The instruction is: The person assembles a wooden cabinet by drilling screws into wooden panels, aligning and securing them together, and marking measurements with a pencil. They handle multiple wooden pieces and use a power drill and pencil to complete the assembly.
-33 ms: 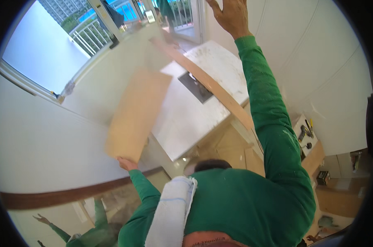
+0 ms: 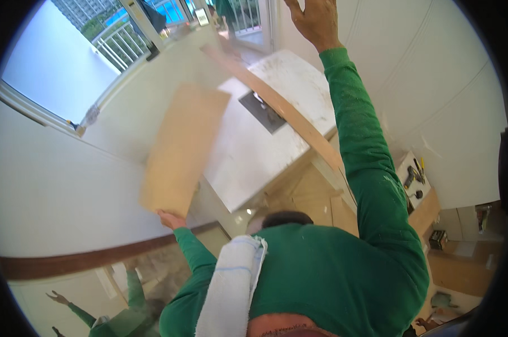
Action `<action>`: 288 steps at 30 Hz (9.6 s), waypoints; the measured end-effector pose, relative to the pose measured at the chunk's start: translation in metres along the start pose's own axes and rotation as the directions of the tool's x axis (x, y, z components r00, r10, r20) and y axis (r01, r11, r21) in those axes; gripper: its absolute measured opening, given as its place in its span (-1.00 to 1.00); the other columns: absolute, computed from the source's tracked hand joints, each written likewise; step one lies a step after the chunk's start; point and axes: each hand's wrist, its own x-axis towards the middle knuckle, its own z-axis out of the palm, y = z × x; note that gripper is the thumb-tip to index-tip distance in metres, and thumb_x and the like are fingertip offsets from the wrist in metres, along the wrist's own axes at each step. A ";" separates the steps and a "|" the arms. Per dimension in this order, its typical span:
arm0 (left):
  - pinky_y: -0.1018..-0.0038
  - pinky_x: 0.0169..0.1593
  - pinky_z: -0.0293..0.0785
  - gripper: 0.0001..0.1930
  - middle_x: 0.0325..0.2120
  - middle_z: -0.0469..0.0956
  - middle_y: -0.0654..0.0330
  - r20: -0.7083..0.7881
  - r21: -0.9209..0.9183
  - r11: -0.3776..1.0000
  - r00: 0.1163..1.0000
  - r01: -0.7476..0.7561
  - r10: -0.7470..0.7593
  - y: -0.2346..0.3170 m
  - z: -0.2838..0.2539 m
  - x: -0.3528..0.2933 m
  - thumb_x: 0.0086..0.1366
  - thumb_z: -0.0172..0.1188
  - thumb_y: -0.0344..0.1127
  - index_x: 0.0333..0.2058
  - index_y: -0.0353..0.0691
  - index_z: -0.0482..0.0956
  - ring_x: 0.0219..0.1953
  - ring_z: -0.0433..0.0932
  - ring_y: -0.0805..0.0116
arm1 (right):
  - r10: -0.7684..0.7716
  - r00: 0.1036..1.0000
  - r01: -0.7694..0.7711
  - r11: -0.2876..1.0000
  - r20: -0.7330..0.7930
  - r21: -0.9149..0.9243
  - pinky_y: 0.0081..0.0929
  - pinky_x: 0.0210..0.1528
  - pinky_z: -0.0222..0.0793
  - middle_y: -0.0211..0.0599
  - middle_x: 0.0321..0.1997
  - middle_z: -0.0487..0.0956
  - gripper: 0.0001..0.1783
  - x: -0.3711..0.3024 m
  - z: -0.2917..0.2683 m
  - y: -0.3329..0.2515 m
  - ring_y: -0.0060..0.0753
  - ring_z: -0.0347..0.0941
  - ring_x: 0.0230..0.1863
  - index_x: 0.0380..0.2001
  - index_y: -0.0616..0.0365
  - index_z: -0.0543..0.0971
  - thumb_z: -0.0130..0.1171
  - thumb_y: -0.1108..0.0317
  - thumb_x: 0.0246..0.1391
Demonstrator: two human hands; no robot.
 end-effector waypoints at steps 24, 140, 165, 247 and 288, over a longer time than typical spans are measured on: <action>0.02 0.56 0.36 -0.23 0.51 0.43 0.04 0.787 0.243 0.930 0.505 0.276 -0.356 -0.085 0.030 -0.496 0.73 -0.08 0.28 0.58 -0.23 0.31 0.50 0.44 -0.03 | 0.794 0.184 -0.709 -0.300 0.579 0.638 -0.19 0.34 0.61 -0.21 0.39 0.65 -0.23 -0.442 -0.454 -0.074 -0.29 0.63 0.34 0.49 0.20 0.43 0.51 0.15 0.39; -0.03 0.44 0.57 -0.40 0.36 0.58 0.09 0.017 0.998 -0.010 -0.476 0.054 -0.879 -0.569 0.011 -1.141 0.55 0.39 -0.21 0.45 -0.20 0.44 0.39 0.56 0.11 | 0.564 -0.616 -0.777 -0.548 -0.550 0.309 -0.33 0.10 0.58 -0.14 0.06 0.80 -0.50 -0.819 -1.151 0.090 -0.32 0.70 0.00 0.14 0.43 0.69 0.45 0.23 0.33; -0.15 0.67 0.06 0.43 0.60 0.24 -0.04 0.133 -0.968 0.186 -0.972 -0.170 -0.196 -0.811 0.247 -1.468 -0.08 0.79 -0.04 0.70 -0.05 0.04 0.62 0.19 -0.18 | 0.223 -0.638 -0.638 -0.689 -0.737 0.343 -0.37 0.19 0.48 -0.26 0.14 0.66 -0.47 -0.878 -1.045 0.083 -0.42 0.52 0.11 0.30 0.35 0.57 0.38 0.35 0.35; 0.09 0.01 0.73 -0.31 -0.12 0.81 0.20 -0.783 -0.610 0.658 -0.465 0.442 -0.414 -0.707 -0.158 -1.194 0.18 0.49 -0.35 0.32 0.30 0.70 0.03 0.76 0.05 | 0.833 -0.462 -0.466 -0.519 -0.304 -0.716 0.00 -0.25 0.67 -0.19 -0.32 0.78 -0.76 -1.015 -1.010 -0.080 -0.01 0.79 -0.22 -0.10 0.00 0.75 0.30 0.40 0.16; 0.09 -0.18 0.71 -0.67 -0.22 0.84 0.14 -0.772 -0.512 0.760 -0.603 0.399 -0.203 -0.701 -0.250 -1.187 0.42 0.45 0.04 0.08 0.16 0.88 -0.31 0.80 0.00 | 0.815 -0.495 -0.487 -0.547 -0.300 -0.681 0.04 -0.24 0.66 -0.15 -0.32 0.78 -0.67 -1.027 -1.011 -0.091 0.05 0.78 -0.22 0.01 0.05 0.74 0.33 0.43 0.15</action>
